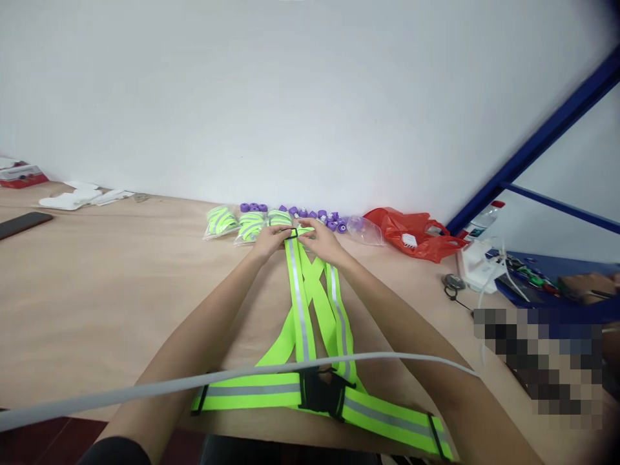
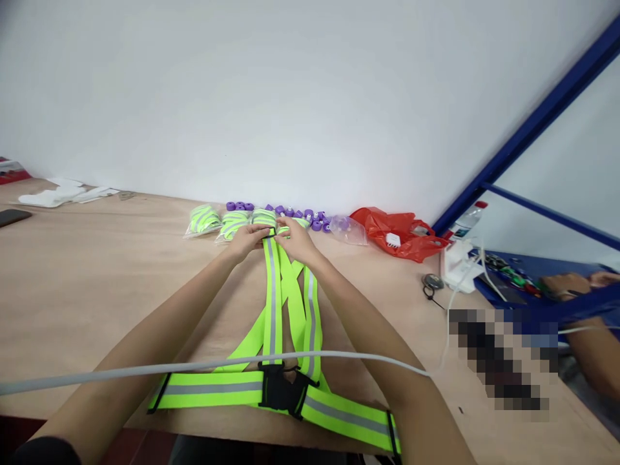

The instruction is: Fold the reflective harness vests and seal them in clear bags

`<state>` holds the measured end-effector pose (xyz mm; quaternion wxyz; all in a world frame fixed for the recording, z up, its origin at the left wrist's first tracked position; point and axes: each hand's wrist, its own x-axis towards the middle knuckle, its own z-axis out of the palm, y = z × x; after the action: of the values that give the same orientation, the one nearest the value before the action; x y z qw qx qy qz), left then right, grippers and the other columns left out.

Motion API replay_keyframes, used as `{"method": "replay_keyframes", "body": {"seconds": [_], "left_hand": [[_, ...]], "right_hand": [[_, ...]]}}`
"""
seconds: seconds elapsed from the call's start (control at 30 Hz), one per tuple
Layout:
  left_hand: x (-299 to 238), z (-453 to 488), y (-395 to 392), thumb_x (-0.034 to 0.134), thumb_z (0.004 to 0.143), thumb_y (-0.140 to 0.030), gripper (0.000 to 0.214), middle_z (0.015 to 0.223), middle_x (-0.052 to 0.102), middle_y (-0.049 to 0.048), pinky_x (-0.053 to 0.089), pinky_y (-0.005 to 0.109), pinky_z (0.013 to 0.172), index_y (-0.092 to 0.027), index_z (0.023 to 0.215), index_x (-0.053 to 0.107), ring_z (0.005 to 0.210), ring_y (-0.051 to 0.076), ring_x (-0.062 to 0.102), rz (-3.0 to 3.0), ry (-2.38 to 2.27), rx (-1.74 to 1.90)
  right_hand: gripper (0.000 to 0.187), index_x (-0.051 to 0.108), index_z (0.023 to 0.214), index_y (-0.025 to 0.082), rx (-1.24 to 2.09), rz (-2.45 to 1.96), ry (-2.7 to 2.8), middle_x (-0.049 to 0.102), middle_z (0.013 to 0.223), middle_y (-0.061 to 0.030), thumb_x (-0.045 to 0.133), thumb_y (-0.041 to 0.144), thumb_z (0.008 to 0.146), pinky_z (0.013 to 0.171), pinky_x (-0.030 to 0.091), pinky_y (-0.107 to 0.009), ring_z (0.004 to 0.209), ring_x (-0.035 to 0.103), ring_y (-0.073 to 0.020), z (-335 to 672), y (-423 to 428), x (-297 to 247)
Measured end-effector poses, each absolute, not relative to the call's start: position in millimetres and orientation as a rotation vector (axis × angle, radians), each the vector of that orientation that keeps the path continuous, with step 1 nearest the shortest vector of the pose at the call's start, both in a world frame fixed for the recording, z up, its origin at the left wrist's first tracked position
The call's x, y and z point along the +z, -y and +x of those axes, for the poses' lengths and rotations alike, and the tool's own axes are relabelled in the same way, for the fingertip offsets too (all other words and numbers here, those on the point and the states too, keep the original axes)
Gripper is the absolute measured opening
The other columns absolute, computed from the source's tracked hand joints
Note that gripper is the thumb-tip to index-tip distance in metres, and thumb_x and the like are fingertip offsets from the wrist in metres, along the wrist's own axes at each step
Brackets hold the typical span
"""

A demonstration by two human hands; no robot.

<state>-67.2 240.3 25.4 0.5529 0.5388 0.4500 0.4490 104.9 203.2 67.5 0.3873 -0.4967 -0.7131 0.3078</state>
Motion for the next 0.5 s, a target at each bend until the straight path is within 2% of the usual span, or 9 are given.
{"method": "replay_keyframes", "body": {"seconds": [0.07,0.17,0.23,0.3,0.37,0.43,0.5], "left_hand": [[20,-67,-245,0.065,0.1,-0.032,0.025,0.111,0.068,0.0074,0.06,0.038,0.08,-0.014,0.116,0.065,0.092,0.019,0.069,1.214,-1.039,1.086],[15,-68,-252,0.067,0.098,-0.031,0.022,0.103,0.071,0.006,0.06,0.036,0.077,-0.013,0.111,0.067,0.086,0.018,0.07,1.126,-1.004,1.131],[13,-68,-255,0.072,0.092,-0.028,0.02,0.095,0.073,0.0052,0.06,0.034,0.075,-0.013,0.106,0.071,0.081,0.017,0.071,1.074,-0.988,1.155],[11,-67,-258,0.078,0.083,-0.024,0.02,0.089,0.076,0.0055,0.06,0.032,0.073,-0.014,0.1,0.074,0.078,0.018,0.072,1.037,-0.981,1.165],[10,-65,-259,0.082,0.075,-0.021,0.022,0.088,0.077,0.0063,0.06,0.03,0.072,-0.016,0.096,0.076,0.078,0.019,0.073,1.02,-0.984,1.158],[9,-63,-259,0.083,0.074,-0.02,0.023,0.091,0.078,0.0071,0.059,0.029,0.072,-0.016,0.096,0.076,0.078,0.019,0.073,1.02,-0.996,1.141],[9,-60,-259,0.081,0.079,-0.02,0.022,0.095,0.077,0.0075,0.059,0.03,0.073,-0.015,0.099,0.075,0.08,0.018,0.073,1.033,-1.013,1.118]], "right_hand": [[0.038,0.063,0.122,0.023,0.73,-1.288,1.862,0.063,0.131,-0.0094,0.066,0.019,0.085,0.095,0.055,-0.042,0.104,0.067,-0.0219,121,-167,67],[0.021,0.067,0.109,0.022,0.595,-1.395,2.03,0.07,0.107,-0.0069,0.066,0.024,0.088,0.093,0.054,-0.042,0.099,0.067,-0.0237,145,-93,56],[0.018,0.065,0.11,0.023,0.466,-1.534,2.124,0.069,0.109,-0.0074,0.061,0.025,0.093,0.089,0.055,-0.039,0.1,0.067,-0.0235,158,-43,42],[0.02,0.063,0.114,0.023,0.394,-1.631,2.119,0.068,0.112,-0.0083,0.057,0.026,0.096,0.079,0.058,-0.035,0.093,0.069,-0.0221,166,1,26],[0.022,0.06,0.118,0.023,0.277,-1.607,2.111,0.066,0.115,-0.0102,0.056,0.028,0.097,0.084,0.059,-0.037,0.102,0.068,-0.0245,172,33,11],[0.027,0.058,0.124,0.023,0.143,-1.624,2.056,0.065,0.118,-0.0112,0.056,0.031,0.098,0.085,0.059,-0.037,0.106,0.068,-0.0254,177,55,3],[0.032,0.056,0.128,0.024,0.021,-1.627,2.034,0.065,0.12,-0.0118,0.056,0.034,0.098,0.084,0.06,-0.037,0.107,0.068,-0.0266,180,70,0]]}}
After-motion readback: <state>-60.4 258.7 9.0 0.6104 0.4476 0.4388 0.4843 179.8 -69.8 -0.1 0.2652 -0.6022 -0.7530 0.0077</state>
